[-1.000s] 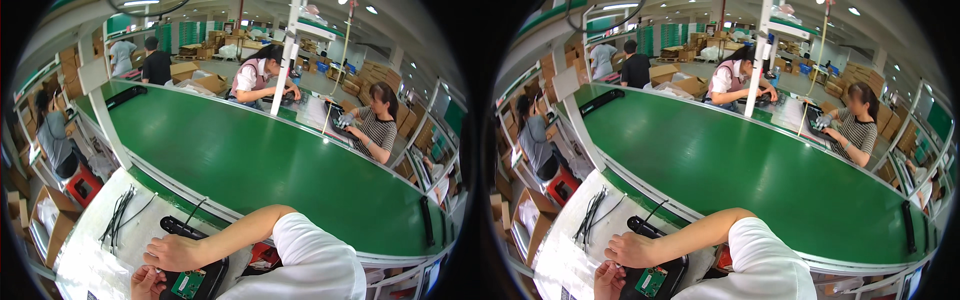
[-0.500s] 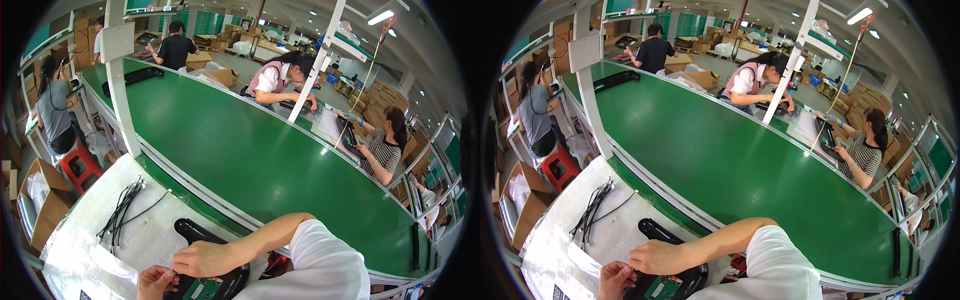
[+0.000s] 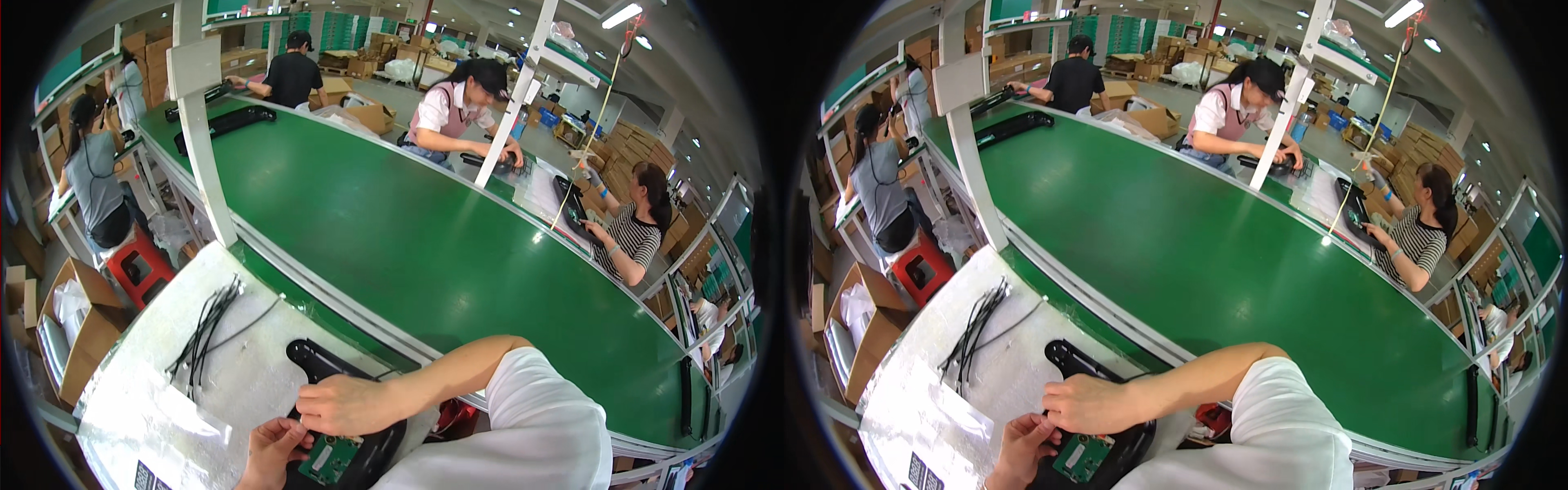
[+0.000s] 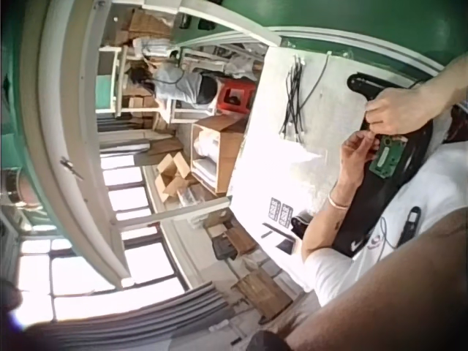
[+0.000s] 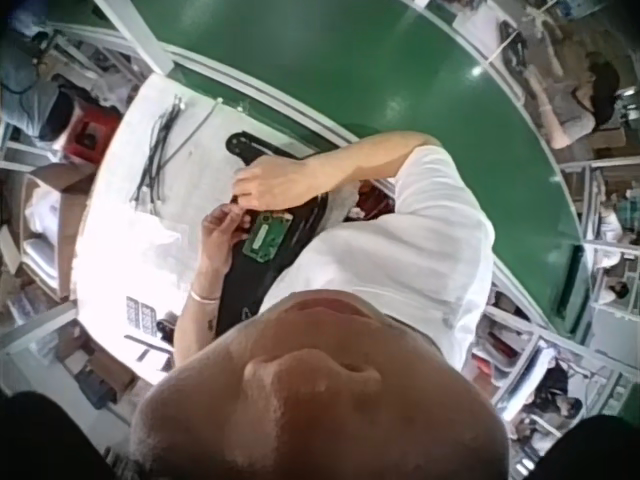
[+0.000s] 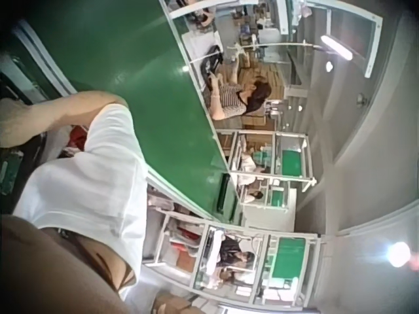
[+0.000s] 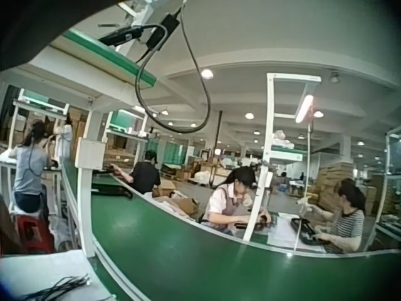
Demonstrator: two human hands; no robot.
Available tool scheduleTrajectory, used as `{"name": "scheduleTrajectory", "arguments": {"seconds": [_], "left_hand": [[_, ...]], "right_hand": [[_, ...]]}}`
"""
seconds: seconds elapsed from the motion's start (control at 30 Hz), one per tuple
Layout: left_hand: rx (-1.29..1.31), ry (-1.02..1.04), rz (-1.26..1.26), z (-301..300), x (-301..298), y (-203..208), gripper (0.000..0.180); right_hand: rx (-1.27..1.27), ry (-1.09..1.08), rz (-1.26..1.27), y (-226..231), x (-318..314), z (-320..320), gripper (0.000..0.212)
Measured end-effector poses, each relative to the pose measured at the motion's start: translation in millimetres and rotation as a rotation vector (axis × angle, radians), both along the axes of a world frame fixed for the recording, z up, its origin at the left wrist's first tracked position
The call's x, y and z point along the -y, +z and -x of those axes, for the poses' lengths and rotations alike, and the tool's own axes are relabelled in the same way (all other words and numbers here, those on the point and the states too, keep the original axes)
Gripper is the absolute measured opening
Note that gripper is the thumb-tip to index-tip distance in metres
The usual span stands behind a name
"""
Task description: The recorder is assembling electronic components by inserting circuit boards into plastic housings and securing wires on a factory assembly line.
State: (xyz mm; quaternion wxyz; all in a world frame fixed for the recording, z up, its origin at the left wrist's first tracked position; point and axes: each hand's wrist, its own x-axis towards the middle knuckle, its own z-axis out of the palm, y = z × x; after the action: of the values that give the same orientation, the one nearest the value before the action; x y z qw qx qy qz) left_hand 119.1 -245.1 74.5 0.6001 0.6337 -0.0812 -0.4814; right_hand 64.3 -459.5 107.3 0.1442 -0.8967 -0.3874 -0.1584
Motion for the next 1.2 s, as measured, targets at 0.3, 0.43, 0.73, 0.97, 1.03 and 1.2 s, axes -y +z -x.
{"name": "scheduleTrajectory", "arguments": {"seconds": [0.3, 0.43, 0.73, 0.97, 1.03, 1.2], "left_hand": [[1.229, -0.028, -0.149, 3, -14, 14, 0.03], [1.419, -0.207, -0.28, 17, -29, 5, 0.055], [1.48, -0.328, -0.348, 37, -39, -25, 0.082], [1.501, -0.31, -0.342, 34, -36, -31, 0.078], [1.5, -0.308, -0.338, 33, -36, -31, 0.078], [1.5, -0.305, -0.333, 34, -36, -32, 0.077]], "right_hand": [[0.15, -0.317, 0.44, 70, 61, 16, 0.009], [-0.112, -0.062, 0.377, 20, 45, 20, 0.012], [-0.408, 0.085, 0.201, -42, 46, 13, 0.011], [-0.459, 0.068, 0.008, -45, 50, 13, 0.01], [-0.471, 0.085, 0.024, -44, 50, 10, 0.011], [-0.474, 0.143, 0.07, -46, 48, 7, 0.014]]}}
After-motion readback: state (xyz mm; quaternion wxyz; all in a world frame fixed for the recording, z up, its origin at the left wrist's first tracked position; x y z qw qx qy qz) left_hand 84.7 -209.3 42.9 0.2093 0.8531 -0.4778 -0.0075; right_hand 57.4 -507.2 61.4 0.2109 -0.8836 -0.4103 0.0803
